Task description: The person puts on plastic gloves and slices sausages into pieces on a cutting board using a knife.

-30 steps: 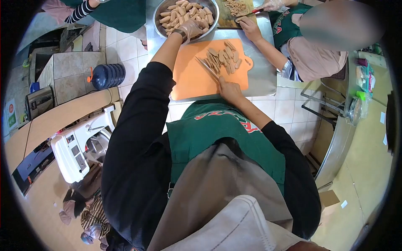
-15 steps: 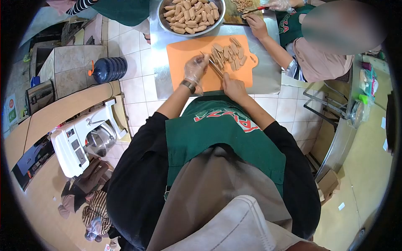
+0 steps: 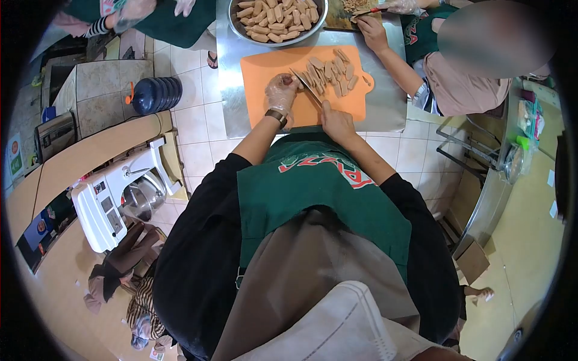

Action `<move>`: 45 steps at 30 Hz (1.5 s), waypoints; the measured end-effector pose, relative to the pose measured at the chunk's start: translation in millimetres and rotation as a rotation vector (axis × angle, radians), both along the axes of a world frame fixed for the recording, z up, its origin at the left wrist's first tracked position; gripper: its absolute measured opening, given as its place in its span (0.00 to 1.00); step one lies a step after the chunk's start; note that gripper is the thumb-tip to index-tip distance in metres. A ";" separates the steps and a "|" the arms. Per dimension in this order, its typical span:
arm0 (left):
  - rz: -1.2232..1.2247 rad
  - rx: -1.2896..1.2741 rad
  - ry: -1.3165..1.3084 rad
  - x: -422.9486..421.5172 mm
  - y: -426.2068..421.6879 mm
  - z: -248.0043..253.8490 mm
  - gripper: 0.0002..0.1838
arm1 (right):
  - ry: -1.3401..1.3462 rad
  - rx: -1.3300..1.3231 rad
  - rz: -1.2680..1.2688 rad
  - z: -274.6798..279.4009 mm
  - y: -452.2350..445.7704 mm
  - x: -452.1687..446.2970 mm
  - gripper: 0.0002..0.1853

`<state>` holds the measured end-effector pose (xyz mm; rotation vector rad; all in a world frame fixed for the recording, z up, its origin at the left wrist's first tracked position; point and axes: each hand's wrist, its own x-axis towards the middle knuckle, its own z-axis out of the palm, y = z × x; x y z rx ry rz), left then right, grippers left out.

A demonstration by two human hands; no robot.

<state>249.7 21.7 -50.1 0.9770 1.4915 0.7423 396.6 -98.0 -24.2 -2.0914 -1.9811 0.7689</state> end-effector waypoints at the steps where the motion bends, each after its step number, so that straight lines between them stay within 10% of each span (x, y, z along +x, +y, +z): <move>1: -0.003 -0.001 -0.021 -0.1 1.3 -3.1 0.10 | 0.000 -0.002 -0.001 0.5 -0.7 -0.8 0.10; 45: 0.078 -0.021 -0.259 -13.6 -9.3 -6.4 0.10 | 0.093 -0.039 -0.047 3.1 13.0 -11.6 0.11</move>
